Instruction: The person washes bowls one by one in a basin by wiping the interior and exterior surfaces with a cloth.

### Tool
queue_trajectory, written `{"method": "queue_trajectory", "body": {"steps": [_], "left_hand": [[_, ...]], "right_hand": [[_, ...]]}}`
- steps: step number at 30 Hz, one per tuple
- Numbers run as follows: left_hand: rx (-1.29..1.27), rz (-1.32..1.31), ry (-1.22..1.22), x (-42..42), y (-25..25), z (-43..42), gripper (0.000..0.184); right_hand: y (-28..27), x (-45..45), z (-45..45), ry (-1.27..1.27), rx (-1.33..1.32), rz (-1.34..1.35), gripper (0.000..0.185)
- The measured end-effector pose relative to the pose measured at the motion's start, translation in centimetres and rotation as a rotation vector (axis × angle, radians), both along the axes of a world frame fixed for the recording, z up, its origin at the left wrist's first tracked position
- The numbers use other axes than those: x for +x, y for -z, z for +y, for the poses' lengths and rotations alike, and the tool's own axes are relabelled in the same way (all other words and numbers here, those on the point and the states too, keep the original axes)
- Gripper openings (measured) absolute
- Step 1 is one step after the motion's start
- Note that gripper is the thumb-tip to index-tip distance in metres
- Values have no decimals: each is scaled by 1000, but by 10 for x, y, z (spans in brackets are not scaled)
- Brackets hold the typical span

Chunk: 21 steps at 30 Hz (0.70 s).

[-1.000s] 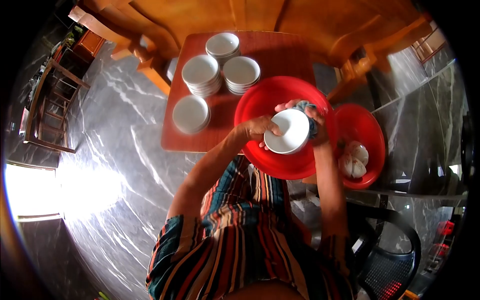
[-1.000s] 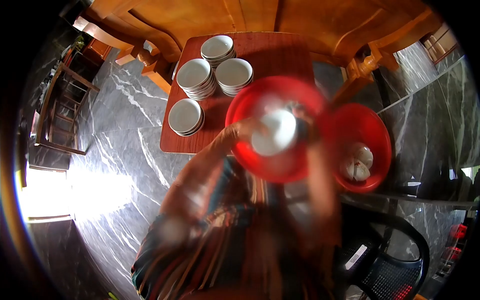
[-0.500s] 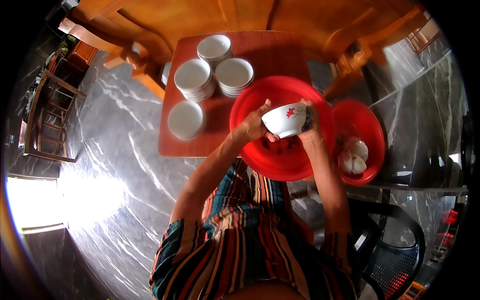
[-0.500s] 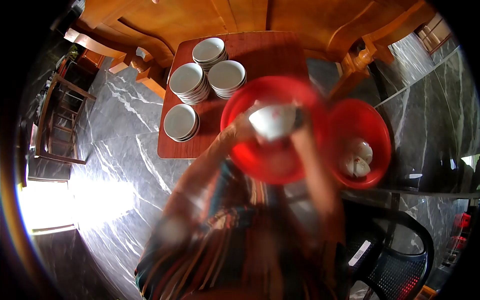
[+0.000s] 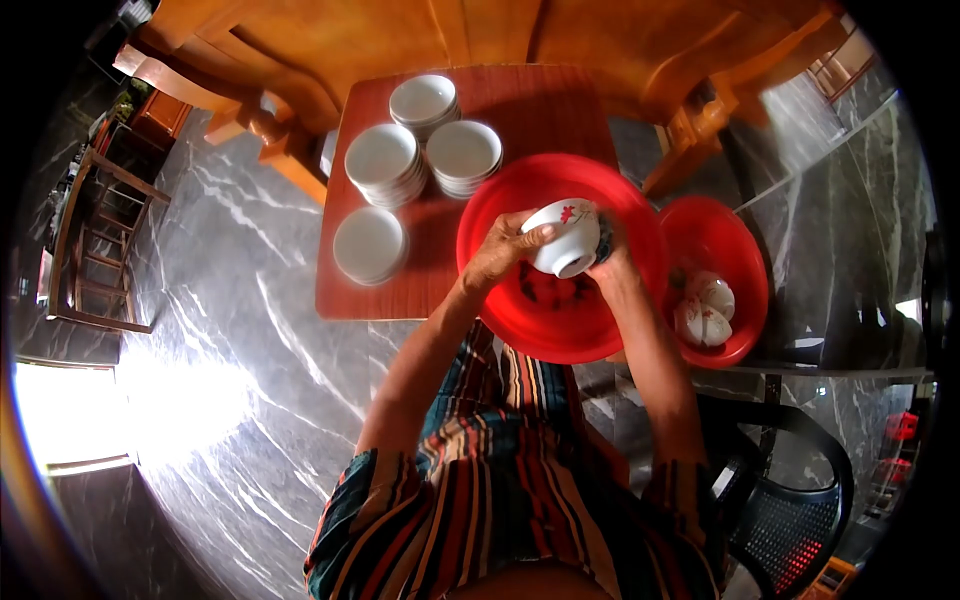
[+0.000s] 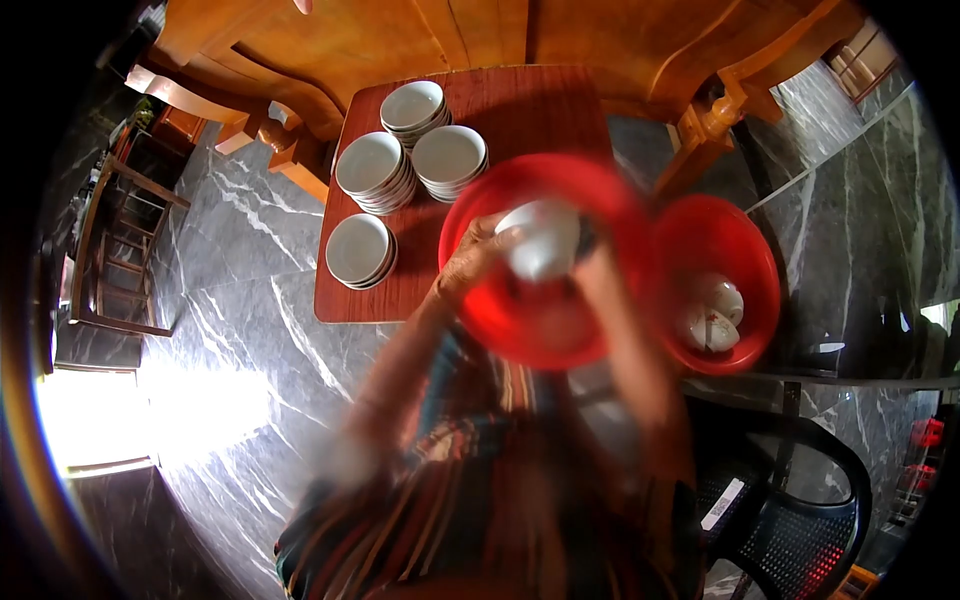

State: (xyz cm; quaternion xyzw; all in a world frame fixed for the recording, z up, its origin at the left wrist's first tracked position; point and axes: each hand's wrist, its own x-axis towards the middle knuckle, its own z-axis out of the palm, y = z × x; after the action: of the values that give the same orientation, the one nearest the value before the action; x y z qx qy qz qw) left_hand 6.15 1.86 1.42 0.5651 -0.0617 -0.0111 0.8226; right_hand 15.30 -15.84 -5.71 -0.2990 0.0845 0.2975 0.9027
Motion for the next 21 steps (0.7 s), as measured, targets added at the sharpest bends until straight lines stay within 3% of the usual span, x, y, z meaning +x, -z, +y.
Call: {"method": "queue_trajectory", "body": {"steps": [3, 5, 6, 8, 10, 14, 15, 17, 18, 20, 21], "left_hand": [[-80, 60, 14, -10, -17, -2, 30], [-16, 58, 7, -13, -19, -1, 29], [49, 54, 2, -14, -20, 0, 27], [-41, -2, -25, -21, -26, -2, 22], [-134, -60, -57, -21, -23, -4, 18], [132, -41, -96, -16, -9, -10, 16], [316, -222, -146, -14, -10, -11, 16], [442, -335, -181, -15, -9, -12, 16], [503, -390, -204, -17, -16, -12, 17], [542, -423, -213, -22, -30, -13, 16], [555, -434, -216, -27, -41, -14, 16]], "right_hand": [[12, 8, 0, 125, -93, -2, 41], [3, 5, 2, 216, -280, -108, 42], [-27, -7, 8, 209, -403, -182, 43], [-46, -23, 12, 151, -379, -314, 45], [-46, -29, 17, 225, -661, -898, 44], [-83, -56, 32, 337, -815, -1194, 31], [-92, -57, 30, 335, -812, -1199, 31], [-104, -58, 26, 450, -953, -1440, 26], [-108, -61, 27, 447, -948, -1445, 26], [-114, -70, 29, 358, -652, -1063, 26], [-118, -69, 26, 387, -725, -1104, 31]]}}
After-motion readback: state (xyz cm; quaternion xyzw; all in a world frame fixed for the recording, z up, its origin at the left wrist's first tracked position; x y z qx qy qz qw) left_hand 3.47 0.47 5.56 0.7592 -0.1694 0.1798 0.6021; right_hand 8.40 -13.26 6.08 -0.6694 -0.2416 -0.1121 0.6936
